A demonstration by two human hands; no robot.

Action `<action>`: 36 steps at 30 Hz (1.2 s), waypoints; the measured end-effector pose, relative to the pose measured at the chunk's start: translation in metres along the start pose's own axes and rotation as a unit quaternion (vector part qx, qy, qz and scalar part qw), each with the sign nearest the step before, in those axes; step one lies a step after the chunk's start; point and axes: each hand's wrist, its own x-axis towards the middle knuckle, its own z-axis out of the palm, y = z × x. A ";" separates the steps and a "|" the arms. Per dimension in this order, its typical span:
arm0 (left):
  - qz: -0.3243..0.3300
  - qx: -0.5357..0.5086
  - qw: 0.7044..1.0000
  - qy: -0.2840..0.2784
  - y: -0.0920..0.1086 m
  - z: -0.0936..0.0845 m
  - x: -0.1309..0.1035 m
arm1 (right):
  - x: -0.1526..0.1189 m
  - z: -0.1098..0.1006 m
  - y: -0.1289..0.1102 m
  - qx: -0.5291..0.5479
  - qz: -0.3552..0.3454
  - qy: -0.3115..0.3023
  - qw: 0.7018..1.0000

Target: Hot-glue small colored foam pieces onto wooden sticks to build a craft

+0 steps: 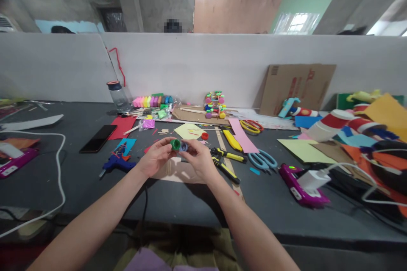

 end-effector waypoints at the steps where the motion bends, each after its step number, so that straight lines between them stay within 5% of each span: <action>1: -0.004 -0.003 1.000 -0.002 -0.001 0.000 0.000 | 0.000 0.000 -0.001 0.016 0.004 0.003 1.000; 7: -0.023 -0.006 1.000 -0.011 -0.003 -0.001 0.000 | -0.001 0.001 -0.001 0.117 0.048 0.038 0.991; 15: -0.021 0.016 1.000 -0.009 -0.005 -0.002 0.000 | -0.002 0.001 -0.002 0.103 0.027 0.042 0.993; 25: -0.011 0.015 1.000 -0.009 -0.006 -0.008 0.003 | 0.000 -0.002 0.001 0.140 0.039 -0.010 0.989; 36: 0.002 0.082 0.997 0.007 -0.008 -0.008 0.002 | -0.002 -0.010 -0.012 -0.109 -0.106 0.024 0.988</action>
